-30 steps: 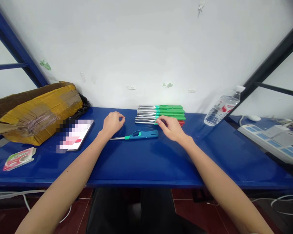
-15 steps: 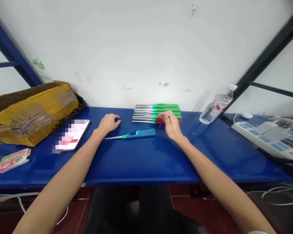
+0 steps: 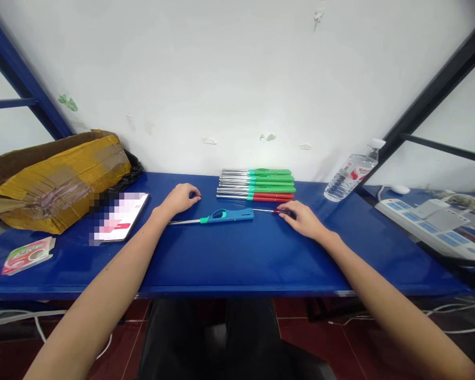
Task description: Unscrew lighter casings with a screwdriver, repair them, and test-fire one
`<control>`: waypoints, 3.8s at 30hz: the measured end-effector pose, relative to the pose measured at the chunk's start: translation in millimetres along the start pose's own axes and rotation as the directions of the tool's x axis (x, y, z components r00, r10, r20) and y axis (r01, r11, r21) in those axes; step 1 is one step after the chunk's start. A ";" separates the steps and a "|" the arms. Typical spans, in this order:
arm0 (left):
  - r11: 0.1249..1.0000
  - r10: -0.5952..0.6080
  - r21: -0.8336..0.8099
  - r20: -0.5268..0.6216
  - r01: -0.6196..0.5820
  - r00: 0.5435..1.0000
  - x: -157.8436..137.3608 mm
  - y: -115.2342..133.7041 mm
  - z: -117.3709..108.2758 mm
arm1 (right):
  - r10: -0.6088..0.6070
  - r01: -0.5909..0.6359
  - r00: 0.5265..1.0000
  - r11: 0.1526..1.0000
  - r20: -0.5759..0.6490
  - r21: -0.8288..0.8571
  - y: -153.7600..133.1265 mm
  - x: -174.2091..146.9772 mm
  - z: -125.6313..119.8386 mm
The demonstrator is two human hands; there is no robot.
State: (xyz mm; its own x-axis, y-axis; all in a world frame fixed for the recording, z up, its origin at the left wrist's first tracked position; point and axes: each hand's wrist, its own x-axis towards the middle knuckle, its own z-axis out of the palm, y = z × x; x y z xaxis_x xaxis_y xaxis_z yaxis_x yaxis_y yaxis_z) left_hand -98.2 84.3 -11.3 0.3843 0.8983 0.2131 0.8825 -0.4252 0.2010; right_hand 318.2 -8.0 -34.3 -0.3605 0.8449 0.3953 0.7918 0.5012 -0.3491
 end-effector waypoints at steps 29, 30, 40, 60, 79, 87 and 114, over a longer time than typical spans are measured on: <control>0.979 -0.203 -0.075 -0.206 0.191 0.957 -1.5 3.8 -10.1 | -0.085 0.035 0.983 0.957 -0.164 -0.289 -21.4 3.8 -14.7; 0.980 -0.197 -0.078 -0.204 0.185 0.959 -1.4 4.3 -9.4 | -0.135 0.096 0.983 0.957 -0.128 -0.273 -32.1 9.4 -13.5; 0.995 0.054 -0.072 -0.244 -0.074 0.968 -5.7 31.8 2.5 | -0.466 0.482 0.859 0.876 0.211 -0.028 -110.3 71.1 34.3; 0.913 0.401 -0.054 -0.073 -0.405 0.913 -32.3 58.9 4.0 | -0.340 0.341 0.936 0.940 0.091 0.007 -78.2 65.6 46.9; 0.882 0.464 -0.077 -0.034 -0.465 0.885 -32.8 53.5 20.6 | -0.337 0.340 0.936 0.941 0.101 -0.007 -90.5 63.1 58.1; 0.859 0.508 -0.003 -0.104 -0.511 0.855 -36.8 60.2 18.5 | -0.292 0.301 0.946 0.952 0.139 -0.053 -92.4 61.6 56.4; 0.891 0.449 -0.122 0.086 -0.438 0.889 -37.9 49.0 14.2 | -0.327 0.332 0.929 0.943 0.174 0.000 -90.5 58.7 60.4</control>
State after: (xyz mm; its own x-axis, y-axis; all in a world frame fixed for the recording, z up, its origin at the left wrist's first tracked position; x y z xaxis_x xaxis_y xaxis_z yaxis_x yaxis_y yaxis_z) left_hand -65.6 31.0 -23.1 0.7614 0.6174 0.1978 0.5845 -0.7857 0.2026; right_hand 195.6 7.5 -30.8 -0.6795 0.6538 0.3330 0.6274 0.7530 -0.1982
